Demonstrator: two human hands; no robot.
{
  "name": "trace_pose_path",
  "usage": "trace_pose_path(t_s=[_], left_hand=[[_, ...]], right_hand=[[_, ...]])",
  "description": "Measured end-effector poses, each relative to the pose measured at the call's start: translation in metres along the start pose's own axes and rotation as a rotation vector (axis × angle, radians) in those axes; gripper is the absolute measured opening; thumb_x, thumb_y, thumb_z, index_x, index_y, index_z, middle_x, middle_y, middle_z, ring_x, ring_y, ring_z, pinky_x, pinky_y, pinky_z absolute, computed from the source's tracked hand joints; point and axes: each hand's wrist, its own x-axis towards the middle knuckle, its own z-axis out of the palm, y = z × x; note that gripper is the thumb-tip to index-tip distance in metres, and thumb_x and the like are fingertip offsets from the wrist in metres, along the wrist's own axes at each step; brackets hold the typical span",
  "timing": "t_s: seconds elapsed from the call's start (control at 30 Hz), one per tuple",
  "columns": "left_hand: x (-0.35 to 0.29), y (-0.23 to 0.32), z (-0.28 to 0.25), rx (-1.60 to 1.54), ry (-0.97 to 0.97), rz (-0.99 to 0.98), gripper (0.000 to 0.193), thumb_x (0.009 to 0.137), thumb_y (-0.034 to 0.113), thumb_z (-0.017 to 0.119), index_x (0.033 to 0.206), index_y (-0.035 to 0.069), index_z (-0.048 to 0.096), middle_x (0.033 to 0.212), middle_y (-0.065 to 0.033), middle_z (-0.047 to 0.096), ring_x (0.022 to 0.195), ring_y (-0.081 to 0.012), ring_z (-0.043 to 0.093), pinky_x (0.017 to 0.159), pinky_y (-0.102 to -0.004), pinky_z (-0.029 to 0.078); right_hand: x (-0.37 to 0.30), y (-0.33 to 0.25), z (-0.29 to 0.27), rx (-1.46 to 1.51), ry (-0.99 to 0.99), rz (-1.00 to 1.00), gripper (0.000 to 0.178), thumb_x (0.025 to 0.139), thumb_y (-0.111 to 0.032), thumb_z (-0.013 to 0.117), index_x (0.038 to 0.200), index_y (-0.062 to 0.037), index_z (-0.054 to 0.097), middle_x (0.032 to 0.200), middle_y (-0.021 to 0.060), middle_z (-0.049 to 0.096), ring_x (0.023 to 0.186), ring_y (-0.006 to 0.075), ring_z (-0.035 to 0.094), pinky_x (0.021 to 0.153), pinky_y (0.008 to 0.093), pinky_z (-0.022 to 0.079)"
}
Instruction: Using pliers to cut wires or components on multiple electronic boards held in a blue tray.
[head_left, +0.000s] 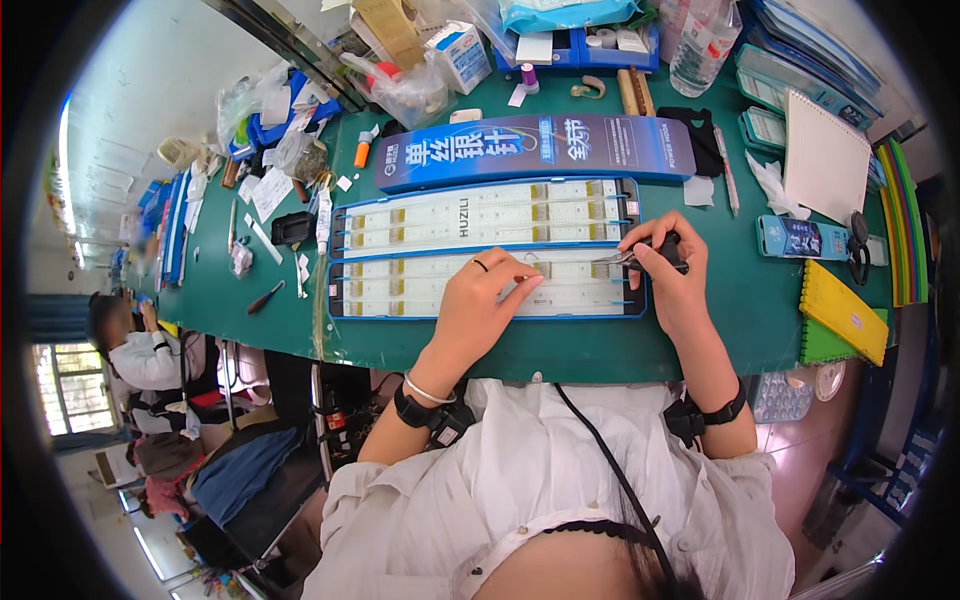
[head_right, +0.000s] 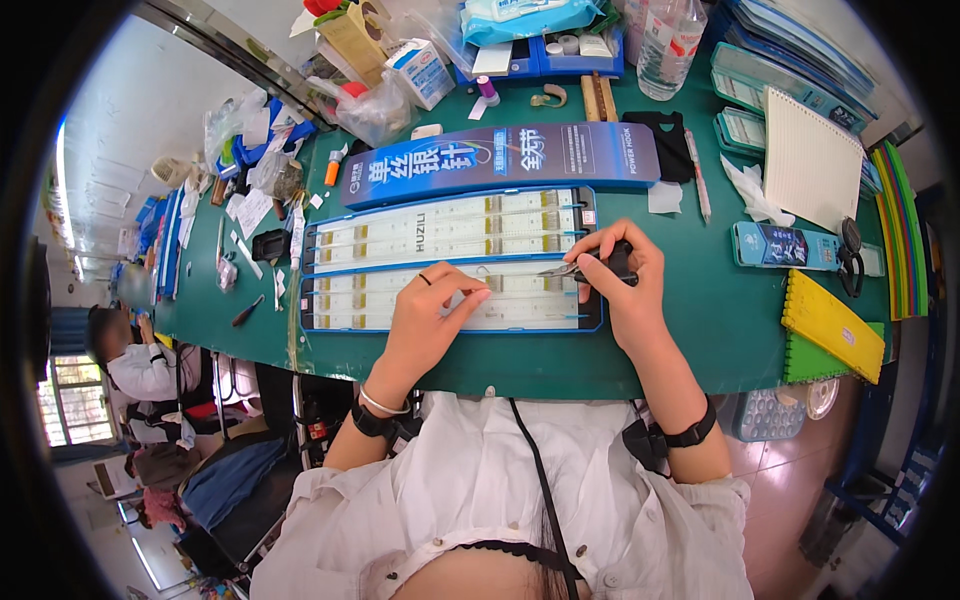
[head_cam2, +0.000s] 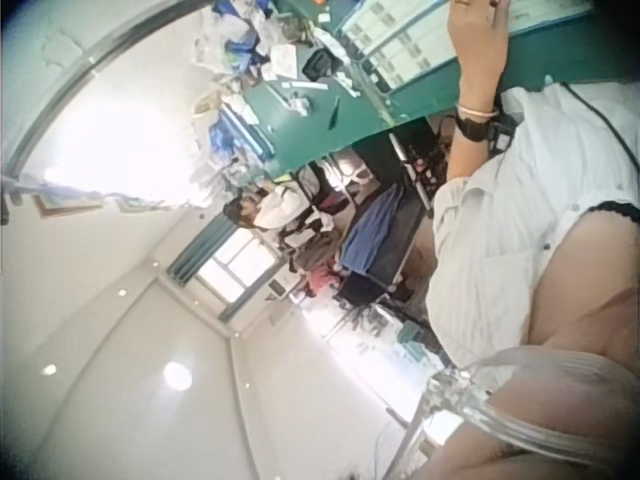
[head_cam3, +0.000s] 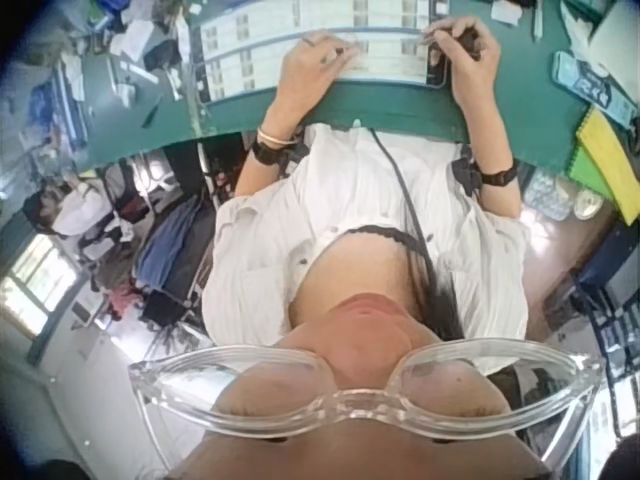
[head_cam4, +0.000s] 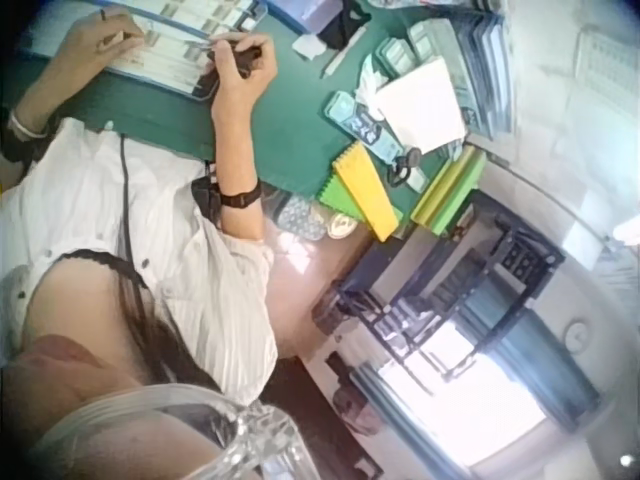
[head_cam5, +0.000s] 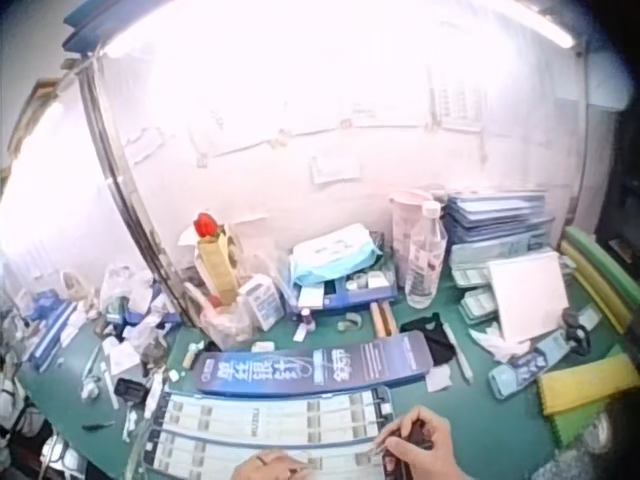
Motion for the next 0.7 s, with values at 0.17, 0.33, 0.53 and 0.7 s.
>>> trace_pose_path(t_s=[0.17,0.33,0.53,0.7], left_hand=[[-0.004,0.0,-0.011,0.012,-0.011,-0.084,0.011,0.084,0.012,0.078,0.088,0.004,0.072,0.057,0.0003,0.043,0.051,-0.0097,0.039,0.049,-0.0272,0.029],[-0.01,0.005,-0.022,0.083,-0.015,-0.177,0.014,0.084,0.014,0.079,0.088,0.001,0.074,0.054,0.005,0.027,0.052,-0.0062,0.027,0.048,-0.0273,0.019],[-0.017,0.003,-0.017,0.004,0.039,-0.289,0.017,0.086,0.018,0.078,0.093,0.002,0.078,0.056,0.0018,0.029,0.054,-0.005,0.028,0.048,-0.0284,0.021],[-0.021,-0.001,-0.025,0.126,0.066,-0.28,0.019,0.087,0.028,0.074,0.092,0.01,0.079,0.06,-0.0128,0.062,0.049,-0.0256,0.057,0.049,-0.0343,0.042]], right_hand=[[0.002,-0.001,0.0,0.046,0.022,-0.013,0.022,0.088,0.001,0.064,0.085,-0.0077,0.044,0.092,0.0176,0.068,0.072,0.012,0.06,0.055,0.0246,0.05],[0.001,-0.001,0.002,0.075,-0.021,-0.03,0.022,0.089,0.003,0.063,0.087,-0.0071,0.044,0.093,0.0172,0.067,0.072,0.0124,0.06,0.055,0.0243,0.05],[-0.006,-0.007,0.002,0.009,-0.044,-0.067,0.023,0.087,-0.002,0.066,0.086,-0.0072,0.044,0.091,0.0163,0.066,0.068,0.012,0.058,0.054,0.0243,0.049],[-0.006,-0.006,0.002,-0.003,-0.012,-0.084,0.02,0.088,-0.003,0.064,0.088,-0.0065,0.045,0.092,0.016,0.066,0.074,0.0131,0.061,0.055,0.0253,0.05]])
